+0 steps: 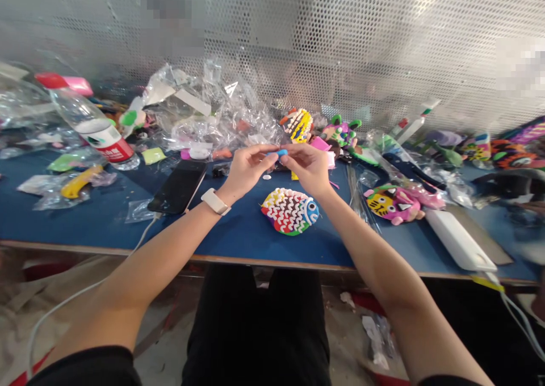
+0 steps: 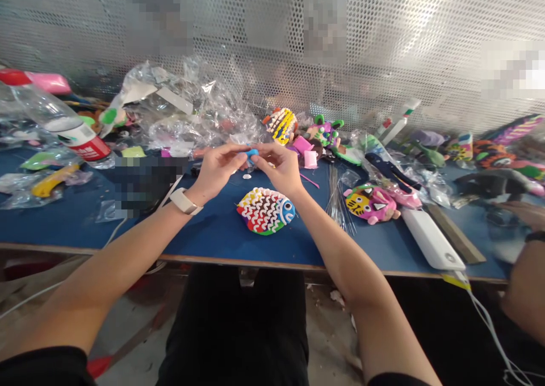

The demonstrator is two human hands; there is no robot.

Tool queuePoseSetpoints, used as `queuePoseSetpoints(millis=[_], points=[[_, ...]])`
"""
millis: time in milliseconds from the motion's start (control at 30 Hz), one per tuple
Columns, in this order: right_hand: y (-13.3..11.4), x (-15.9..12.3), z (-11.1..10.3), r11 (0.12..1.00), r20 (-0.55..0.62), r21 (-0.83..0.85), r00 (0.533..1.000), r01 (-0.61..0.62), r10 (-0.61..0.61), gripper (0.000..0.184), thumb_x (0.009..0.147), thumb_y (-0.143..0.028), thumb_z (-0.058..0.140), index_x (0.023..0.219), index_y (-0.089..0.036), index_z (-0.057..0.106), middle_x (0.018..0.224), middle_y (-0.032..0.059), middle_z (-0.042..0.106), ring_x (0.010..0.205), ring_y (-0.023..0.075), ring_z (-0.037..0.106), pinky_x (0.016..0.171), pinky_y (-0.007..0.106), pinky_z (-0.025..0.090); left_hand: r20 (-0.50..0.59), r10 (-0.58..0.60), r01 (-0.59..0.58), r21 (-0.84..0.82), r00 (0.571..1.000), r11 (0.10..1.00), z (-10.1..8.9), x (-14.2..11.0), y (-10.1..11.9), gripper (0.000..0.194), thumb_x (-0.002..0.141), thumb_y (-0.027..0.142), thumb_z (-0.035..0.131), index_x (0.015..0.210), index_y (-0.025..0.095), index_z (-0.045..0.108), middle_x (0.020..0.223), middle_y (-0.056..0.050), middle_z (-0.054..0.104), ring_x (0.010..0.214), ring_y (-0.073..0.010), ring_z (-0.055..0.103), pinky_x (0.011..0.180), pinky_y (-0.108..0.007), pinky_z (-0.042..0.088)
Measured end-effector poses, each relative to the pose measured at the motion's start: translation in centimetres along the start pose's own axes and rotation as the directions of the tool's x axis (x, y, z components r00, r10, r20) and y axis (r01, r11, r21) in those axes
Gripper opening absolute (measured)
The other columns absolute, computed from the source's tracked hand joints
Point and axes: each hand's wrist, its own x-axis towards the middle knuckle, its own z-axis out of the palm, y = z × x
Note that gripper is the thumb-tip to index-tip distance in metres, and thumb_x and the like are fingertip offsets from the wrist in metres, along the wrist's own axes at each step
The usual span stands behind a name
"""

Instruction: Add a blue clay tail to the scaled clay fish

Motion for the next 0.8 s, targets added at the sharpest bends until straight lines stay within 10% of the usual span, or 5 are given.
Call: queuePoseSetpoints(millis=[333, 800], points=[[0.4, -0.2, 0.8, 0.994, -0.063, 0.067, 0.994, -0.084, 0.088, 0.041, 0.086, -0.059, 0.088, 0.106, -0.024, 0.077, 0.095, 0.0022, 0.08, 0.083, 0.0159, 0.076, 0.082, 0.033, 0.069, -0.051, -0.03, 0.03, -0.002, 0.998, 1.0, 0.2, 0.1, -0.5, 0.047, 0.088, 0.061, 0.084, 0.104, 0.017, 0.085, 0.084, -0.006, 0.08, 0.068, -0.0147, 0.07, 0.066, -0.027, 0.058], [-0.4, 0.0, 1.5, 0.875, -0.027, 0.43, 0.965, -0.225, 0.261, 0.036, 0.082, -0.059, 0.093, 0.092, -0.026, 0.08, 0.084, -0.0025, 0.077, 0.072, 0.0114, 0.07, 0.069, 0.025, 0.064, 0.044, 0.442, -0.41, 0.468, 0.896, 0.783, -0.4, -0.4, -0.1, 0.034, 0.101, 0.049, 0.075, 0.118, 0.021, 0.085, 0.101, -0.008, 0.083, 0.08, -0.0171, 0.075, 0.079, -0.03, 0.06]])
